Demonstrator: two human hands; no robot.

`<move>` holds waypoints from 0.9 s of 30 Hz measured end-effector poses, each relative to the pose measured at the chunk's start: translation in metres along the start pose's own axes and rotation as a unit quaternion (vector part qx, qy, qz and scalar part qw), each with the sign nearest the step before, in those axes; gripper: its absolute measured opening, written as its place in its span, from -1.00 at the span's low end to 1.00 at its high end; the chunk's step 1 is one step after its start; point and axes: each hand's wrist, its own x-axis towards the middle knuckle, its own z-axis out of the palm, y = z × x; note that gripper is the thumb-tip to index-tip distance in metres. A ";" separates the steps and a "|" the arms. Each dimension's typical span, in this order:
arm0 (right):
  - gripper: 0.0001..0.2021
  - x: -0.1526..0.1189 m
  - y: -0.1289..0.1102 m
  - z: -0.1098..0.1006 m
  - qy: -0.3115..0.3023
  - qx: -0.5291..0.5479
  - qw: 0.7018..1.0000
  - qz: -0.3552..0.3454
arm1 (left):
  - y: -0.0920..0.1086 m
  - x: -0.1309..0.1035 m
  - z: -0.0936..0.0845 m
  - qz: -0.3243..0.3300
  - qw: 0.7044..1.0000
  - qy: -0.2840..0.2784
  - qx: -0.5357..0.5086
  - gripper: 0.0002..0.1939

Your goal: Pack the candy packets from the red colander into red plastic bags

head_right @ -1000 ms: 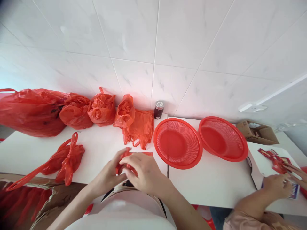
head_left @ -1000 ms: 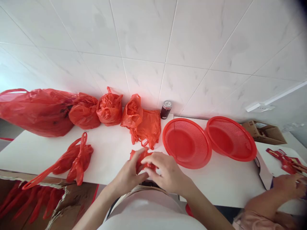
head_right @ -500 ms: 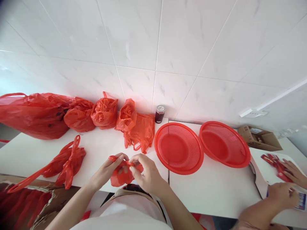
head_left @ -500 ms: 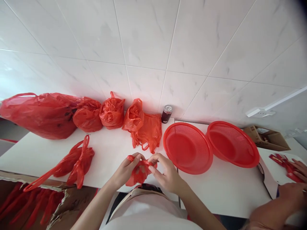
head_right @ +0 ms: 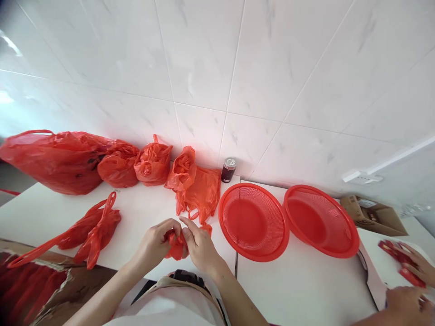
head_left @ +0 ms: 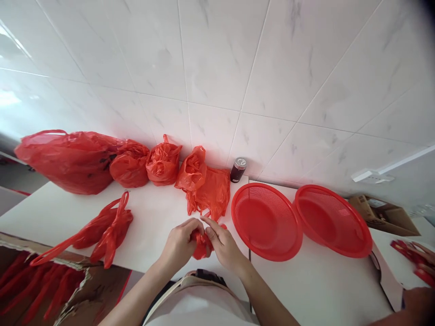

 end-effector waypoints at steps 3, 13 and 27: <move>-0.61 -0.003 0.002 0.003 -0.056 0.138 0.988 0.048 | 0.000 0.000 0.000 0.051 0.996 0.074 0.012 -0.75; -0.57 -0.003 0.012 -0.009 0.077 0.116 0.988 0.065 | -0.021 -0.018 -0.007 -0.028 0.999 -0.038 0.020 -0.62; -0.72 0.006 0.055 -0.023 0.283 -0.070 0.956 0.024 | -0.033 -0.045 0.001 -0.073 0.963 0.048 -0.256 -0.58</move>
